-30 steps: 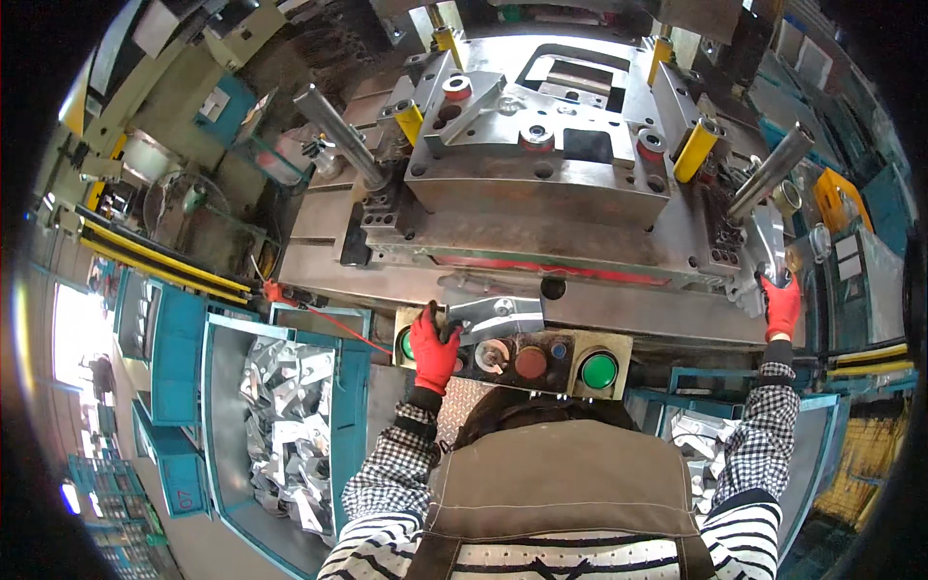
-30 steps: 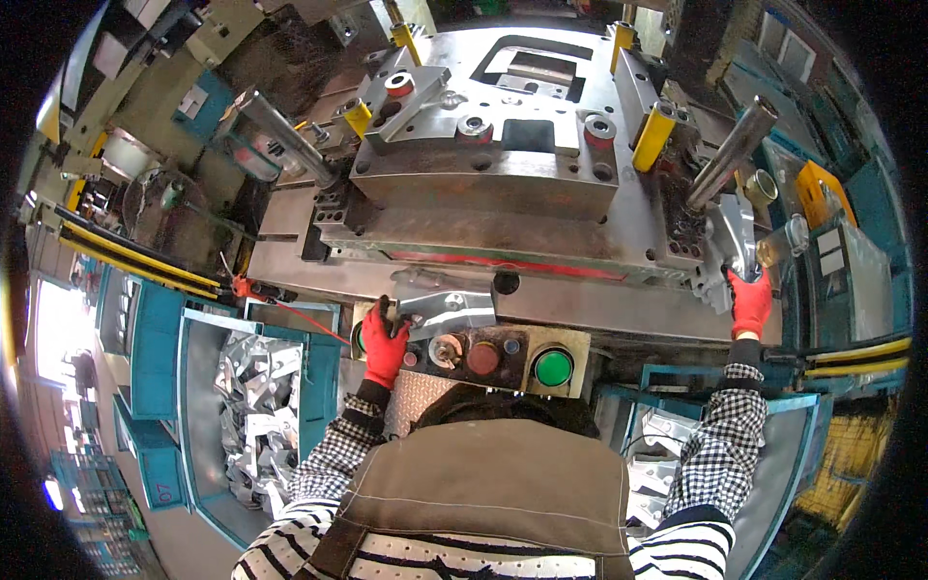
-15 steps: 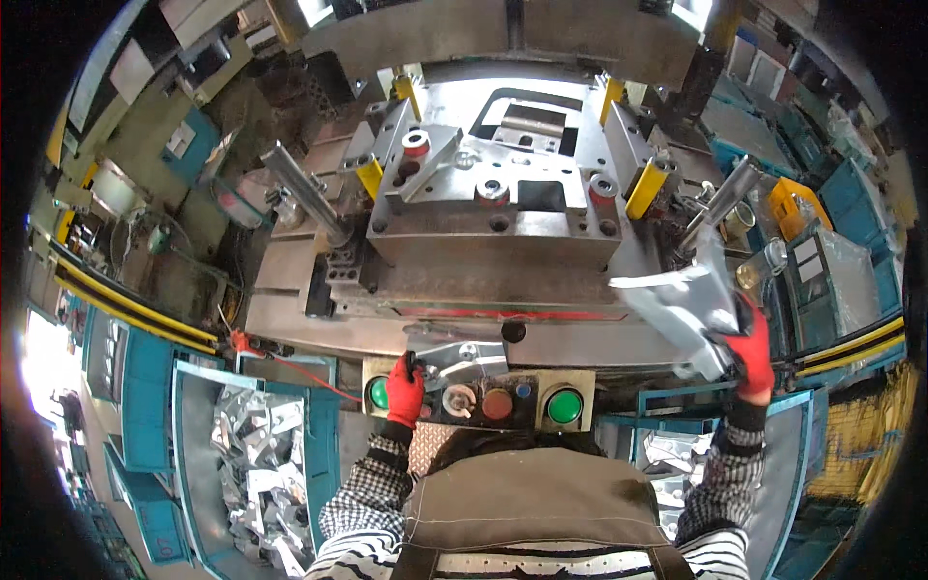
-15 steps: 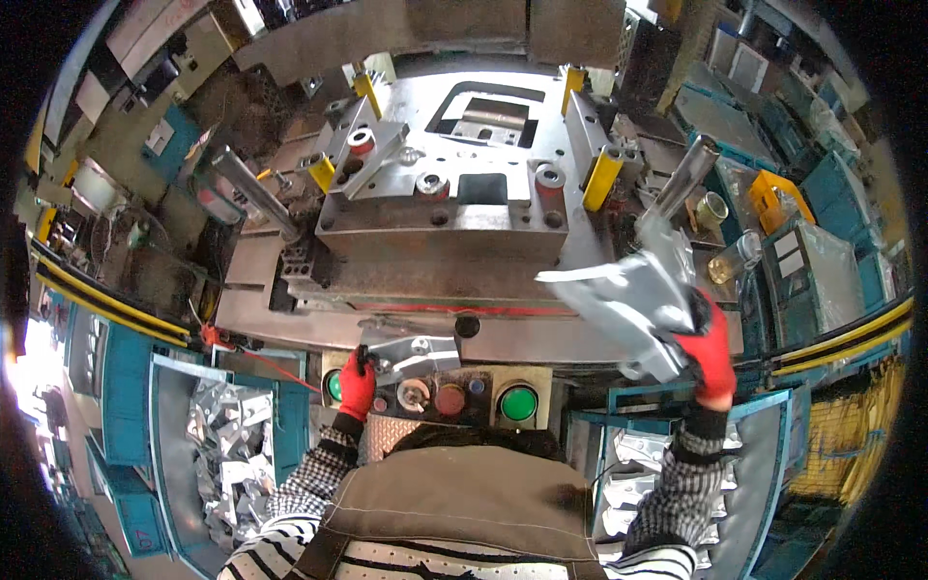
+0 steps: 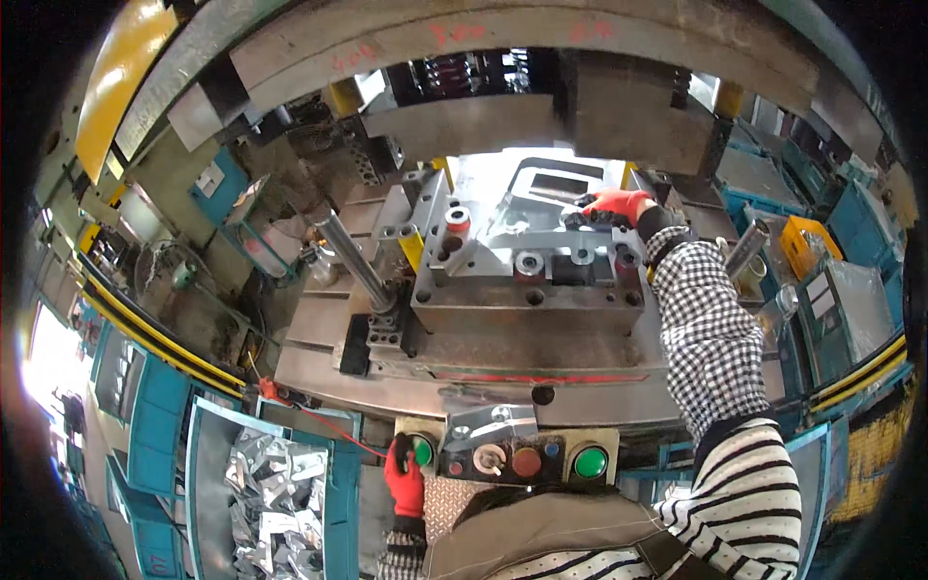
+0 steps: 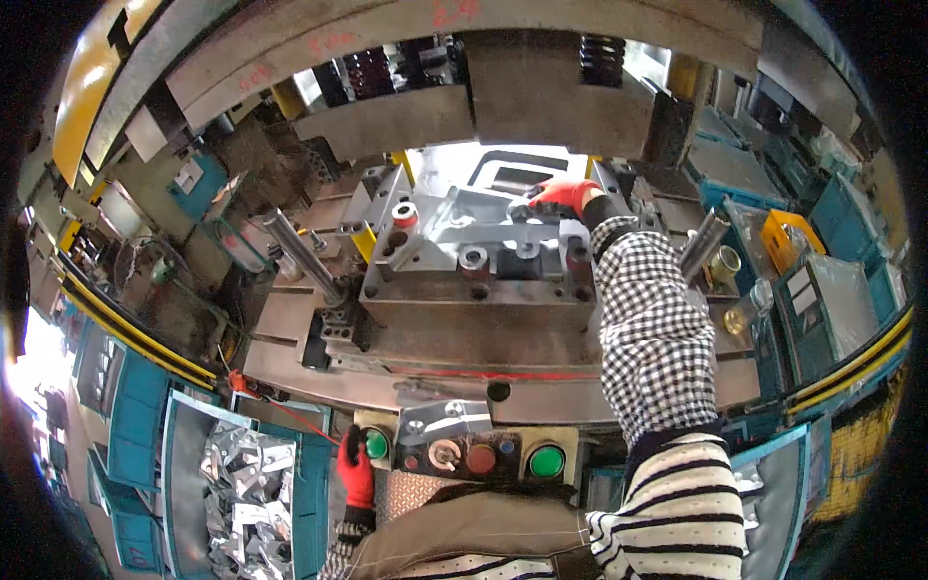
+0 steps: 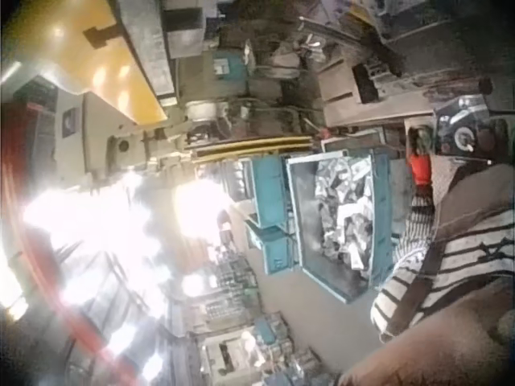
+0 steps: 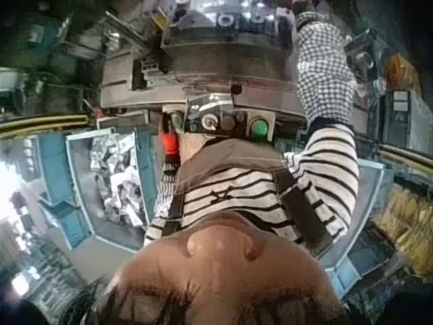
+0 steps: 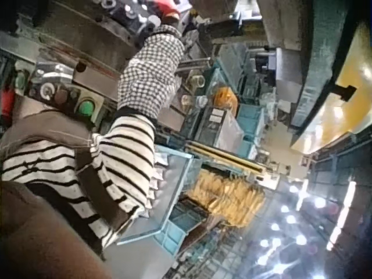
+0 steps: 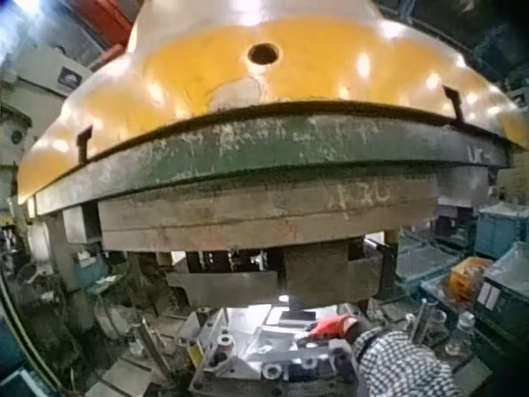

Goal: Operating a metal stamping press to shape metal components.

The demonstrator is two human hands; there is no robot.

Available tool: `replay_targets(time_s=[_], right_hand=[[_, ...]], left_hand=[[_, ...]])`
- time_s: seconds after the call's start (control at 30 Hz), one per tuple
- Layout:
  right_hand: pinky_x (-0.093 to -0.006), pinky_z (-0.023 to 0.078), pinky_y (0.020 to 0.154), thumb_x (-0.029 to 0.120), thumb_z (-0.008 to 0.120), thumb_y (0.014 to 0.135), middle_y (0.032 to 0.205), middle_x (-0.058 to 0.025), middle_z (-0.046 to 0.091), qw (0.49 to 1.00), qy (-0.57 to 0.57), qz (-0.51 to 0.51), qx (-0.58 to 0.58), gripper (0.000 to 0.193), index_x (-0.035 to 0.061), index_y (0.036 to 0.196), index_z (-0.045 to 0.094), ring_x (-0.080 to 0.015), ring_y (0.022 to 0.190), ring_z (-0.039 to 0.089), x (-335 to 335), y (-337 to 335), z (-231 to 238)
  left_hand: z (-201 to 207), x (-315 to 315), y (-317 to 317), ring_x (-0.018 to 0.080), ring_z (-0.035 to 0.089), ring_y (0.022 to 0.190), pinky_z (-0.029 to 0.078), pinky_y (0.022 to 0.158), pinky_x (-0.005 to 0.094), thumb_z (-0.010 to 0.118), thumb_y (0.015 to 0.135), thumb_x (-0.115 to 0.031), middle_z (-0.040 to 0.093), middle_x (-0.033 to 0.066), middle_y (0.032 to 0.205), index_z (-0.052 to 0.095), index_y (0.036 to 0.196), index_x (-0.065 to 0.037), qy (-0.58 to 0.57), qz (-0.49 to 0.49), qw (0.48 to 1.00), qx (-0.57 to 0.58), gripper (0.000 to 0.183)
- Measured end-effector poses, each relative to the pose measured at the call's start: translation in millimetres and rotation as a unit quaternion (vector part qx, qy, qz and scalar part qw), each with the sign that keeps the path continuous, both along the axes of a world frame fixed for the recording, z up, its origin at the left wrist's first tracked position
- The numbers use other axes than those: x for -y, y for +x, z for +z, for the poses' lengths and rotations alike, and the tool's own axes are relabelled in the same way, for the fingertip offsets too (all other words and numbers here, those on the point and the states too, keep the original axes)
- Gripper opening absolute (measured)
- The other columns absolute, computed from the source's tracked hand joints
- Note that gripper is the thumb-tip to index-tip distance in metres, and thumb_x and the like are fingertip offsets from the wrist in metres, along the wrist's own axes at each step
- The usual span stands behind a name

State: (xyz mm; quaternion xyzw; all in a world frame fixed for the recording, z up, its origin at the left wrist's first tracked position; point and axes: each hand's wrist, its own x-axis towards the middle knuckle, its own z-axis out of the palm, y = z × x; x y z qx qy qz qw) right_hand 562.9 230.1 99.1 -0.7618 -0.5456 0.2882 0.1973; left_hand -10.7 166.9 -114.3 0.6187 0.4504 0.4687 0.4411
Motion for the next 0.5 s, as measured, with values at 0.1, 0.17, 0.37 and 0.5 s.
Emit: replay_targets(time_s=[0.1,0.17,0.37,0.5], right_hand=[[-0.0261,0.037,0.082,0.03,0.06,0.075,0.103,-0.0008,0.055,0.998,-0.032,0.026,-0.049,0.042,0.0088,0.11,0.055,-0.0122,0.092,0.047,-38.2,28.2,-38.2],[-0.0263,0.039,0.08,0.029,0.059,0.076,0.101,-0.0002,0.057,0.971,0.025,0.206,-0.119,0.038,0.0098,0.109,0.057,-0.0116,0.092,0.049,-43.8,12.9,-37.7],[-0.0297,0.044,0.067,0.032,0.071,0.063,0.087,-0.0051,0.062,0.998,-0.03,0.017,0.062,0.045,0.0069,0.099,0.06,-0.0141,0.076,0.054,-59.3,-23.9,-34.8],[-0.0382,0.043,0.072,0.045,0.068,0.06,0.096,-0.0132,0.057,0.932,0.06,-0.056,0.354,0.057,0.0057,0.101,0.057,-0.0273,0.086,0.056,-31.6,-83.3,-2.4]], left_hand=[[-20.3,-0.6,-44.7,0.021,0.05,0.101,0.038,0.089,0.0311,0.048,0.081,0.0,0.052,0.0139,0.111,0.045,0.114,0.004,0.005,0.078,0.997,-0.013,0.034],[-14.5,4.7,-64.0,0.0207,0.051,0.1,0.039,0.088,0.0309,0.047,0.081,0.0,0.053,0.0137,0.11,0.045,0.114,0.003,-0.014,0.106,0.994,-0.025,0.033],[-10.8,-0.7,-80.4,0.0186,0.053,0.093,0.042,0.08,0.028,0.047,0.082,-0.001,0.054,0.0133,0.106,0.045,0.115,0.003,-0.011,0.178,0.984,-0.012,0.034],[-19.9,-18.7,-65.5,0.0189,0.051,0.096,0.04,0.083,0.028,0.049,0.082,-0.001,0.053,0.0135,0.108,0.043,0.117,0.002,-0.038,0.139,0.989,0.016,0.036]])
